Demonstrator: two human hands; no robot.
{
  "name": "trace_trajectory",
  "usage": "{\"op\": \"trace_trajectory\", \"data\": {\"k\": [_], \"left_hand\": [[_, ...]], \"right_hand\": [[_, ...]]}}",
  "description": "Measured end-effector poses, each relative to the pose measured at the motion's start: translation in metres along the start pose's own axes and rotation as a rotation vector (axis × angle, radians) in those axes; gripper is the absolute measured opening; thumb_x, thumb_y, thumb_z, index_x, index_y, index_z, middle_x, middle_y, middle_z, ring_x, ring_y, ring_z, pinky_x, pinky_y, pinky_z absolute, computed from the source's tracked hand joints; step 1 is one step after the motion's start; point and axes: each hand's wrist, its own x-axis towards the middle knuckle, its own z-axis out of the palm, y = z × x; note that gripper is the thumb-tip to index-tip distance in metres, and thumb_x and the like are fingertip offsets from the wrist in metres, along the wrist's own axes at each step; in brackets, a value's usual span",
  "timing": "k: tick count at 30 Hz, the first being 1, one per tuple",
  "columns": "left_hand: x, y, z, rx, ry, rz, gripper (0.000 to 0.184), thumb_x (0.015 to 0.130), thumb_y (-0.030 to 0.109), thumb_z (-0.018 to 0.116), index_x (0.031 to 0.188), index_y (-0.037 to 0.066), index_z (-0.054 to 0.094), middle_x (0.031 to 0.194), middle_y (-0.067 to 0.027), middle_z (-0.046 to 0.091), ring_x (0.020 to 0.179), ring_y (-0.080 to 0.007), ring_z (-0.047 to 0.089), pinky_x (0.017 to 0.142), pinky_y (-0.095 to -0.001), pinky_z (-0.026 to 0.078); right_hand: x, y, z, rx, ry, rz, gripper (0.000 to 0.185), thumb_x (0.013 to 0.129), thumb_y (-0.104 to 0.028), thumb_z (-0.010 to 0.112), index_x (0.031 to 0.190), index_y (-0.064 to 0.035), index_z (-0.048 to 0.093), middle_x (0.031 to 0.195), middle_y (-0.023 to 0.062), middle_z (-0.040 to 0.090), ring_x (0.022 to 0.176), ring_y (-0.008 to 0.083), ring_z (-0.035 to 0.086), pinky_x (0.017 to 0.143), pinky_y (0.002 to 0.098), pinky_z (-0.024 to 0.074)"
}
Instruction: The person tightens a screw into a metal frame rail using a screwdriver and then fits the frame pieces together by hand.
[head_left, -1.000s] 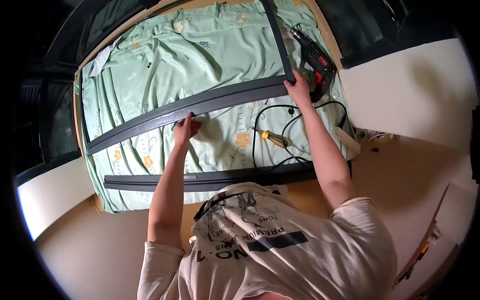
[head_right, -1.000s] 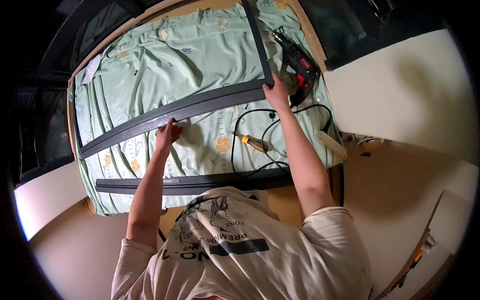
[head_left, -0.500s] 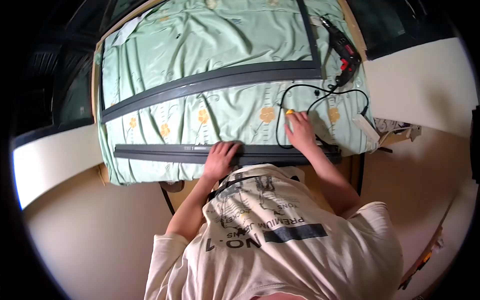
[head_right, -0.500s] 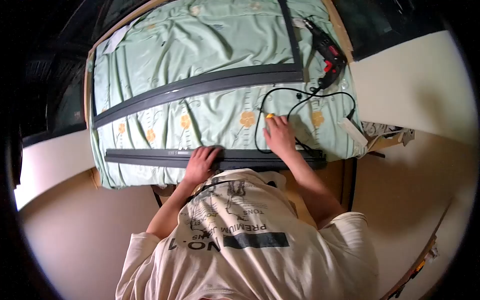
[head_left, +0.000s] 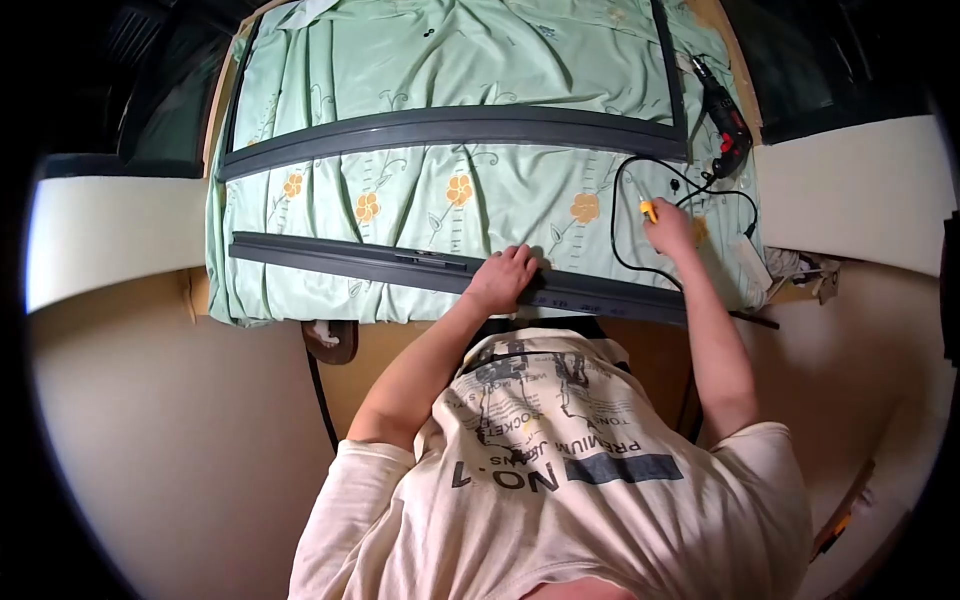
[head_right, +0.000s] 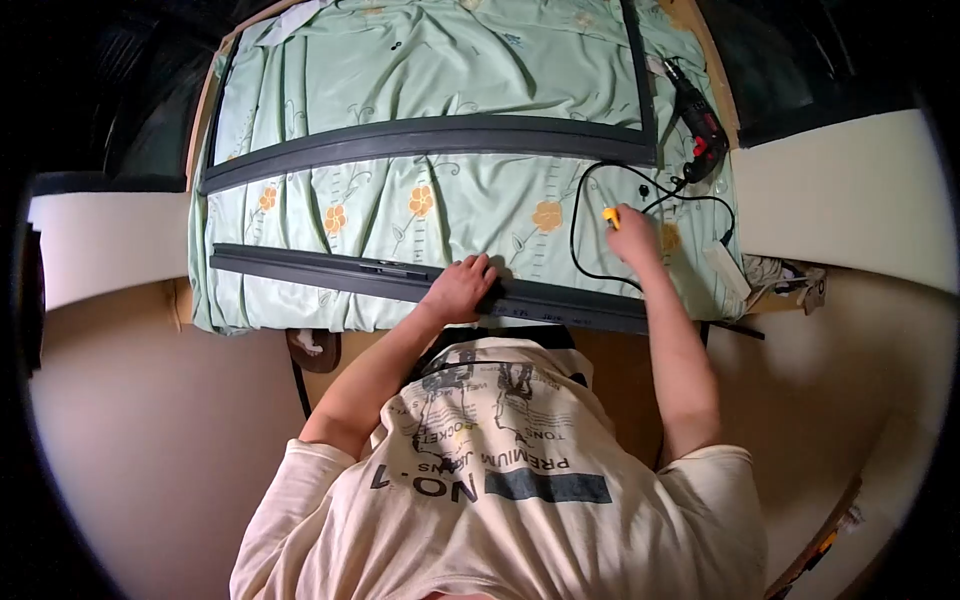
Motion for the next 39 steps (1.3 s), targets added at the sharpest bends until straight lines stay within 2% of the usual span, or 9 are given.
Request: {"op": "trace_trajectory", "data": {"k": [3, 7, 14, 17, 19, 23, 29, 36, 39], "left_hand": [[-0.009, -0.009, 0.000, -0.128, -0.002, -0.009, 0.074, 0.060, 0.018, 0.085, 0.126, 0.002, 0.055, 0.112, -0.0163, 0.068, 0.109, -0.0353, 0.066, 0.096, -0.0440, 0.051], [-0.034, -0.014, -0.031, -0.141, 0.121, -0.033, 0.078, 0.058, 0.015, 0.088, 0.127, 0.007, 0.052, 0.112, -0.0157, 0.067, 0.107, -0.0368, 0.065, 0.094, -0.0466, 0.051], [-0.039, -0.030, -0.046, -0.109, 0.028, -0.039, 0.074, 0.056, 0.018, 0.089, 0.120, 0.006, 0.052, 0.110, -0.0163, 0.065, 0.106, -0.0370, 0.064, 0.094, -0.0468, 0.049], [-0.030, -0.031, -0.051, -0.148, 0.034, -0.006, 0.066, 0.067, 0.041, 0.089, 0.110, 0.003, 0.057, 0.099, -0.0181, 0.067, 0.096, -0.0400, 0.066, 0.083, -0.0477, 0.052], [-0.023, -0.038, -0.041, -0.194, 0.086, -0.025, 0.063, 0.078, 0.057, 0.081, 0.100, 0.002, 0.061, 0.087, -0.0196, 0.066, 0.087, -0.0426, 0.065, 0.074, -0.0481, 0.052], [-0.011, -0.036, -0.047, -0.274, -0.064, -0.074, 0.058, 0.077, 0.053, 0.083, 0.097, 0.001, 0.069, 0.083, -0.0201, 0.068, 0.081, -0.0420, 0.066, 0.071, -0.0468, 0.052], [0.008, -0.054, -0.049, -0.472, -0.231, -0.111, 0.042, 0.079, 0.030, 0.089, 0.082, -0.006, 0.068, 0.060, -0.0101, 0.051, 0.060, -0.0120, 0.046, 0.057, -0.0349, 0.041], [0.017, -0.041, -0.068, -0.290, -0.192, -0.194, 0.046, 0.076, 0.033, 0.089, 0.090, -0.007, 0.072, 0.065, -0.0174, 0.061, 0.057, -0.0221, 0.053, 0.061, -0.0385, 0.046], [0.009, -0.044, -0.064, -0.395, -0.013, -0.160, 0.037, 0.078, 0.026, 0.088, 0.083, -0.004, 0.069, 0.061, -0.0124, 0.055, 0.059, -0.0144, 0.045, 0.057, -0.0370, 0.040]], "right_hand": [[0.007, 0.045, 0.005, 0.775, -0.202, 0.264, 0.031, 0.091, -0.008, 0.062, 0.122, -0.0018, 0.060, 0.097, 0.0145, 0.069, 0.081, 0.0228, 0.071, 0.071, 0.0369, 0.0560], [-0.044, 0.044, -0.070, 1.214, -0.019, 0.270, 0.019, 0.093, -0.010, 0.064, 0.107, -0.0005, 0.057, 0.083, 0.0091, 0.063, 0.064, 0.0144, 0.061, 0.060, 0.0326, 0.0513], [-0.148, 0.102, -0.039, 0.810, 0.206, 0.498, 0.044, 0.091, -0.036, 0.080, 0.069, -0.0034, 0.059, 0.053, 0.0032, 0.056, 0.043, 0.0133, 0.054, 0.042, 0.0317, 0.0414], [-0.197, 0.095, 0.004, 0.884, 0.227, 0.707, 0.044, 0.088, -0.042, 0.083, 0.083, -0.0022, 0.067, 0.062, 0.0020, 0.061, 0.047, 0.0127, 0.057, 0.044, 0.0292, 0.0452], [-0.219, 0.081, 0.036, 1.424, 0.236, 0.684, 0.034, 0.091, -0.029, 0.081, 0.107, -0.0024, 0.067, 0.075, 0.0000, 0.062, 0.054, 0.0121, 0.059, 0.050, 0.0278, 0.0481], [-0.227, 0.074, 0.074, 1.779, 0.423, 0.605, 0.039, 0.091, -0.016, 0.080, 0.123, -0.0012, 0.062, 0.082, 0.0003, 0.062, 0.062, 0.0104, 0.059, 0.057, 0.0268, 0.0481], [-0.217, 0.082, 0.071, 1.553, 0.223, 0.501, 0.047, 0.090, -0.015, 0.081, 0.127, 0.0022, 0.060, 0.081, -0.0002, 0.063, 0.066, 0.0092, 0.060, 0.058, 0.0262, 0.0479], [-0.220, 0.084, 0.053, 1.534, 0.182, 0.450, 0.025, 0.090, -0.017, 0.080, 0.102, -0.0022, 0.064, 0.070, 0.0002, 0.063, 0.060, 0.0085, 0.058, 0.055, 0.0267, 0.0465], [-0.226, 0.091, 0.058, 1.477, 0.120, 0.462, 0.024, 0.090, -0.018, 0.080, 0.098, -0.0032, 0.063, 0.069, 0.0001, 0.062, 0.060, 0.0090, 0.058, 0.054, 0.0266, 0.0458]]}}
